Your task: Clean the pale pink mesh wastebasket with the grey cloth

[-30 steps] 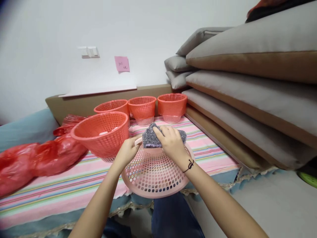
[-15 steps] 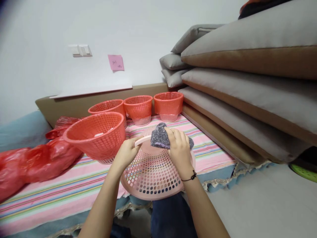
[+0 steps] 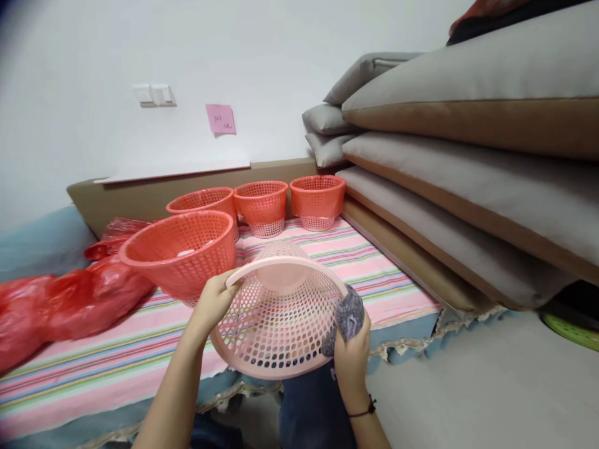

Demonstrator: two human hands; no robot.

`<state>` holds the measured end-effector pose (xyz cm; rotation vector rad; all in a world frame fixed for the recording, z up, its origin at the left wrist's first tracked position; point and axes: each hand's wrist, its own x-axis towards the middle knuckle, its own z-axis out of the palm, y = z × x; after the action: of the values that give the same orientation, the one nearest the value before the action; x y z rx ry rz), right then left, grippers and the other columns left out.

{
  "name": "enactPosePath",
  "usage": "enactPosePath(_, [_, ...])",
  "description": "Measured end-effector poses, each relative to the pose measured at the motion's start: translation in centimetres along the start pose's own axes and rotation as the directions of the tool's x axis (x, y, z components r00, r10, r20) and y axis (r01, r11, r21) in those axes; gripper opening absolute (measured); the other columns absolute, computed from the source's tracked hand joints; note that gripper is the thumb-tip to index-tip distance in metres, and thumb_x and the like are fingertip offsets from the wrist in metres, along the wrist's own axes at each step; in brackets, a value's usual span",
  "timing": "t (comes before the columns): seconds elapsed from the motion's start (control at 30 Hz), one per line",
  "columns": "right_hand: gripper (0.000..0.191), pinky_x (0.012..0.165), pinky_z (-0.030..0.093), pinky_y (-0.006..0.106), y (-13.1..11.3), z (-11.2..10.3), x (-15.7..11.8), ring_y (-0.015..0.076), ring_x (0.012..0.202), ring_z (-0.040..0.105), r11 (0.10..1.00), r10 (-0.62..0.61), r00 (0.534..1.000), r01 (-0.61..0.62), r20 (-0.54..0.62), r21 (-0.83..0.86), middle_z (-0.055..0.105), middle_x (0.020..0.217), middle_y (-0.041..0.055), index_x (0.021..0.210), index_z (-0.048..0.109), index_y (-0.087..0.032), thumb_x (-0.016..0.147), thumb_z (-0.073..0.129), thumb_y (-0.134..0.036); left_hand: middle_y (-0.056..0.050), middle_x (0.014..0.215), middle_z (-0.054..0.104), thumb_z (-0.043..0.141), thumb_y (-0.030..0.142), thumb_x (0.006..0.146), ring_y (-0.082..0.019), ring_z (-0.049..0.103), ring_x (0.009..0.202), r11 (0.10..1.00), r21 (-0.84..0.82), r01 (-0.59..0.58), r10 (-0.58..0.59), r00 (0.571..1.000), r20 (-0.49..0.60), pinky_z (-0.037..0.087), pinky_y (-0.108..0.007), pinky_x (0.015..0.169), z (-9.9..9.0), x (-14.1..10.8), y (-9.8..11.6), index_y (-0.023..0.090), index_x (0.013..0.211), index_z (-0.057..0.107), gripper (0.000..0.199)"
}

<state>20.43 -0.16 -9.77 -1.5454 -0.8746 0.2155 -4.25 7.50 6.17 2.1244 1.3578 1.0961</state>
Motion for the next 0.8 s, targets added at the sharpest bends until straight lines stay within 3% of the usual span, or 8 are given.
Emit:
enactPosePath(0.07, [0.072, 0.099, 0.044, 0.055, 0.7, 0.4, -1.8, 0.0384, 0.122, 0.053, 0.993, 0.115, 0.993, -0.115, -0.012, 0.041, 0.053, 0.130, 0.0255, 0.141, 0.035, -0.013, 0.084, 0.057, -0.051, -0.001, 0.068, 0.066, 0.044, 0.018, 0.076, -0.020, 0.060, 0.074, 1.000, -0.006, 0.010, -0.010, 1.000, -0.014, 0.049, -0.032, 0.084, -0.1, -0.1, -0.2, 0.017, 0.072, 0.066, 0.023])
enactPosePath(0.17, [0.073, 0.099, 0.044, 0.056, 1.0, 0.9, -2.9, 0.0388, 0.123, 0.053, 0.989, 0.135, 0.991, -0.135, -0.005, 0.062, 0.053, 0.131, 0.0261, 0.141, 0.034, -0.013, 0.084, 0.056, -0.053, -0.003, 0.073, 0.069, 0.044, 0.019, 0.075, -0.022, 0.063, 0.079, 0.999, -0.017, 0.027, -0.028, 0.999, -0.034, 0.049, -0.033, 0.085, -0.3, -0.2, -0.6, 0.016, 0.077, 0.069, 0.025])
enactPosePath(0.27, [0.064, 0.096, 0.046, 0.055, 0.6, 0.7, -1.3, 0.0370, 0.117, 0.057, 0.999, 0.036, 0.997, -0.038, 0.062, 0.030, 0.057, 0.125, 0.0235, 0.137, 0.039, -0.015, 0.086, 0.054, -0.050, -0.005, 0.086, 0.074, 0.045, 0.021, 0.075, -0.023, 0.065, 0.084, 0.998, -0.005, 0.064, -0.064, 0.996, -0.059, 0.050, -0.036, 0.084, -0.7, -0.6, -1.3, 0.015, 0.092, 0.071, 0.032])
enactPosePath(0.37, [0.054, 0.095, 0.047, 0.053, -1.0, -0.4, 2.9, 0.0350, 0.116, 0.057, 0.980, -0.188, 0.977, 0.194, 0.104, -0.046, 0.059, 0.123, 0.0213, 0.135, 0.043, -0.013, 0.086, 0.051, -0.036, -0.008, 0.100, 0.075, 0.049, 0.026, 0.077, -0.025, 0.067, 0.092, 0.997, 0.002, 0.082, -0.082, 0.996, -0.030, 0.049, -0.039, 0.089, -1.0, -1.7, -2.0, 0.014, 0.105, 0.068, 0.036])
enactPosePath(0.43, [0.056, 0.096, 0.046, 0.053, -2.9, -1.4, 6.4, 0.0335, 0.117, 0.054, 0.899, -0.406, 0.909, 0.415, 0.090, -0.141, 0.057, 0.125, 0.0194, 0.137, 0.042, -0.014, 0.082, 0.048, -0.020, -0.009, 0.107, 0.074, 0.056, 0.029, 0.076, -0.026, 0.067, 0.096, 0.996, -0.007, 0.086, -0.085, 0.995, 0.057, 0.049, -0.040, 0.091, -0.7, -2.6, -2.2, 0.015, 0.113, 0.065, 0.040])
enactPosePath(0.5, [0.065, 0.098, 0.045, 0.053, -5.5, -2.2, 9.5, 0.0325, 0.118, 0.052, 0.736, -0.599, 0.774, 0.633, 0.206, -0.240, 0.057, 0.124, 0.0187, 0.138, 0.041, -0.013, 0.073, 0.044, -0.007, -0.011, 0.113, 0.073, 0.060, 0.029, 0.075, -0.027, 0.067, 0.100, 0.996, -0.018, 0.088, -0.085, 0.990, 0.111, 0.049, -0.040, 0.092, -0.1, -3.2, -2.0, 0.016, 0.119, 0.061, 0.046])
enactPosePath(0.63, [0.062, 0.092, 0.047, 0.047, -10.5, -2.2, 12.7, 0.0304, 0.108, 0.054, 0.477, -0.738, 0.516, 0.855, 0.434, -0.206, 0.060, 0.119, 0.0164, 0.136, 0.044, -0.013, 0.074, 0.044, -0.004, -0.012, 0.117, 0.070, 0.057, 0.025, 0.077, -0.026, 0.065, 0.107, 0.999, -0.017, 0.027, -0.028, 1.000, -0.012, 0.048, -0.041, 0.096, 1.5, -2.5, -0.3, 0.015, 0.121, 0.060, 0.045])
enactPosePath(0.8, [0.061, 0.099, 0.044, 0.050, -13.1, -1.2, 12.3, 0.0317, 0.119, 0.051, 0.452, -0.736, 0.421, 0.888, 0.530, -0.077, 0.054, 0.133, 0.0181, 0.141, 0.039, -0.014, 0.086, 0.058, -0.030, -0.011, 0.113, 0.072, 0.047, 0.018, 0.082, -0.023, 0.066, 0.102, 0.996, 0.032, -0.085, 0.088, 0.989, -0.117, 0.047, -0.036, 0.094, 1.8, 0.0, 1.4, 0.013, 0.116, 0.065, 0.039])
